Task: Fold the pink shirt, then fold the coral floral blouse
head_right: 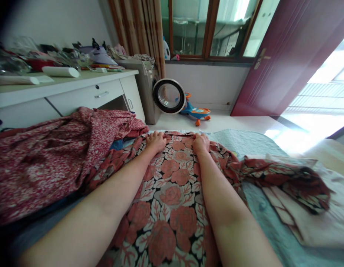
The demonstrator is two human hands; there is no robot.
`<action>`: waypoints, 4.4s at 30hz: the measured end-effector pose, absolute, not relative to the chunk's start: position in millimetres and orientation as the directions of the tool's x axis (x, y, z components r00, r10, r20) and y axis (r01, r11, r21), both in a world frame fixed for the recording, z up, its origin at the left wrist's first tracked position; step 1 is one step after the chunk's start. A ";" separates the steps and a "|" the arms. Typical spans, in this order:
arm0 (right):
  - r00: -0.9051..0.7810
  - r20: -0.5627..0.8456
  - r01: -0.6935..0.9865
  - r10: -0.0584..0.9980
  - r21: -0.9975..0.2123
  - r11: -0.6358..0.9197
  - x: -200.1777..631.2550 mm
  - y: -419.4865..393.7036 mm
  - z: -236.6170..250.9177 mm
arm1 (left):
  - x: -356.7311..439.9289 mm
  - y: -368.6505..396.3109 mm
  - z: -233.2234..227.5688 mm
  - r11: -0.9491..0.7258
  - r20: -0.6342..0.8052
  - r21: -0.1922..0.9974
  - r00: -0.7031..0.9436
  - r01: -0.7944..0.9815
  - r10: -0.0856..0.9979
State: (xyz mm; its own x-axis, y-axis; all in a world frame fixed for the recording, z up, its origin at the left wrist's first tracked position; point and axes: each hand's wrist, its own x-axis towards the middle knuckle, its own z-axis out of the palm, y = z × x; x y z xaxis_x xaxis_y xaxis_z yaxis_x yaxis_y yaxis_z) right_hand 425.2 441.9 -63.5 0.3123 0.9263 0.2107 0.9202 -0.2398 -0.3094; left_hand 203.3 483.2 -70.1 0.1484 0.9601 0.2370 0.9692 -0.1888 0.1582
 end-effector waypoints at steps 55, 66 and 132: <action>0.081 0.182 0.984 0.980 -0.169 -0.050 400.4 284.5 -61.6 | 94.4 451.6 -8.2 -0.014 -0.088 0.153 0.027 0.988 0.996; 0.096 0.180 0.976 0.979 -0.211 -0.057 400.6 284.8 -61.2 | 112.7 422.3 -14.6 -0.107 0.208 0.001 0.104 0.994 0.973; -0.014 0.189 0.981 0.982 -0.187 0.050 328.0 105.5 -42.0 | 66.8 208.0 -44.6 -0.509 0.277 0.001 0.489 0.861 0.828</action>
State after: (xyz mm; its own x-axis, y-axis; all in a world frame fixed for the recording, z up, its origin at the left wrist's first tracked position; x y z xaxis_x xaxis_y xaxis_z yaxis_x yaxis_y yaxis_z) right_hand 328.0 105.5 -42.0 -0.0138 0.9818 0.1892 0.9812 0.0498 -0.1867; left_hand 66.8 208.0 -44.6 0.4885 0.8276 0.2765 0.8611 -0.5085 0.0007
